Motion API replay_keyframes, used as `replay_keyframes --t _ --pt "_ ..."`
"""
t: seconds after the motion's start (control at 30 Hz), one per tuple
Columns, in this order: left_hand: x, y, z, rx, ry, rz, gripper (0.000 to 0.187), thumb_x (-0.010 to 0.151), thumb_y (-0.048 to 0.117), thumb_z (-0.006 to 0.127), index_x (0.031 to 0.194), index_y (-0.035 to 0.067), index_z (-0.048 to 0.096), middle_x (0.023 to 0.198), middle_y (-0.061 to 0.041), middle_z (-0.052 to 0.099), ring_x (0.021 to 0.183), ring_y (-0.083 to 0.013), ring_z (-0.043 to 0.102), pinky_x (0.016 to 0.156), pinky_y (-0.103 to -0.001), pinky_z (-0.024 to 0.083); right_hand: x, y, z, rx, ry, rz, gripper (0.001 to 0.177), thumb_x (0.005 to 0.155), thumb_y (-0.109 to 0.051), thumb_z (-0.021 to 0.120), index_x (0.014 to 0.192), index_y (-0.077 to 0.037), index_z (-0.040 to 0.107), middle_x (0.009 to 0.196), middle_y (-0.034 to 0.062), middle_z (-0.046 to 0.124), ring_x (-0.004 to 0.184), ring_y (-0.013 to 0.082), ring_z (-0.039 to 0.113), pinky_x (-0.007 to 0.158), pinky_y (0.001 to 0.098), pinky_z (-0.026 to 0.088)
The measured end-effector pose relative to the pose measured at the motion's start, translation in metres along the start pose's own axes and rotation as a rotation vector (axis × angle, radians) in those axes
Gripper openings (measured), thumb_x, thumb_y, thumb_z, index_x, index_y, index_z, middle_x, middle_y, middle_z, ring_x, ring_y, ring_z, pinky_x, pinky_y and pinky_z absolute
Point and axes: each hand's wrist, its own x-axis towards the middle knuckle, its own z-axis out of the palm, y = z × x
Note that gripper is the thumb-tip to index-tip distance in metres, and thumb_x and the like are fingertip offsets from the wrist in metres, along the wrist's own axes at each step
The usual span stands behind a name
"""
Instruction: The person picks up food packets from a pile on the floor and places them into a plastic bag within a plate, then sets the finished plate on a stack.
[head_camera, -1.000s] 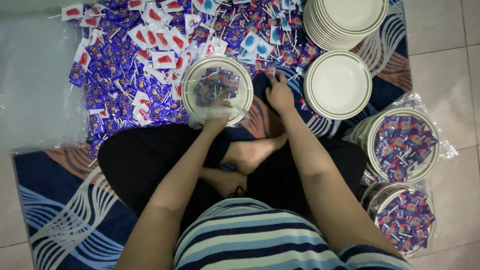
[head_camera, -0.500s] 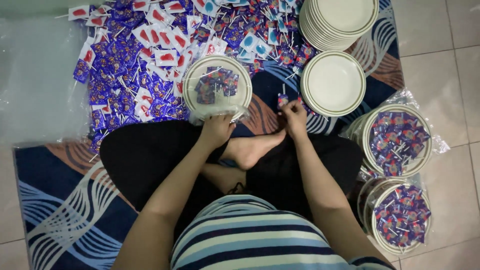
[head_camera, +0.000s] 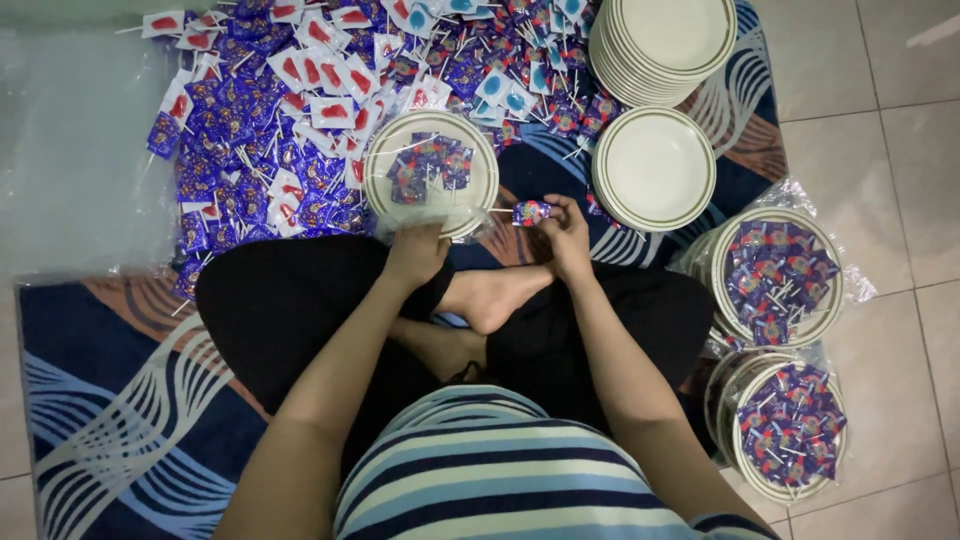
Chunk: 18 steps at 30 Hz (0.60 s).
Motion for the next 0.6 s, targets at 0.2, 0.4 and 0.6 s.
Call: replay_keyframes --t 0.2,0.4,0.6 --pt "0.015 0.049 -0.050 -0.449 -0.283 -0.222 0.060 0.111 0.046 0.030 0.129 0.000 0.063 0.118 -0.027 0.070 0.115 -0.0436 0.065 0.103 -0.053 0.045 0.005 -0.001 0.011 -0.068 -0.170 -0.029 0.040 0.081 -0.007 0.074 0.120 -0.014 0.073 0.093 0.0065 0.074 0.082 0.0135 0.065 0.078 0.0286 0.056" --pt "0.003 0.032 -0.015 -0.623 -0.422 -0.298 0.037 0.107 0.030 0.047 0.135 0.013 0.063 0.107 -0.014 0.077 0.100 -0.0247 0.075 0.098 -0.041 0.052 -0.018 -0.027 0.041 -0.125 -0.323 -0.079 0.044 0.077 -0.002 0.075 0.121 -0.007 0.073 0.097 0.0098 0.074 0.085 0.0145 0.063 0.082 0.0296 0.054" --pt "0.001 -0.022 0.040 -0.818 -0.482 -0.291 0.024 0.102 0.014 0.049 0.116 0.001 0.065 0.075 -0.010 0.070 0.053 -0.0187 0.066 0.049 -0.030 0.053 -0.010 0.003 0.042 -0.094 -0.374 -0.051 0.049 0.080 -0.001 0.081 0.127 -0.003 0.068 0.101 0.0126 0.073 0.084 0.0132 0.064 0.079 0.0284 0.058"
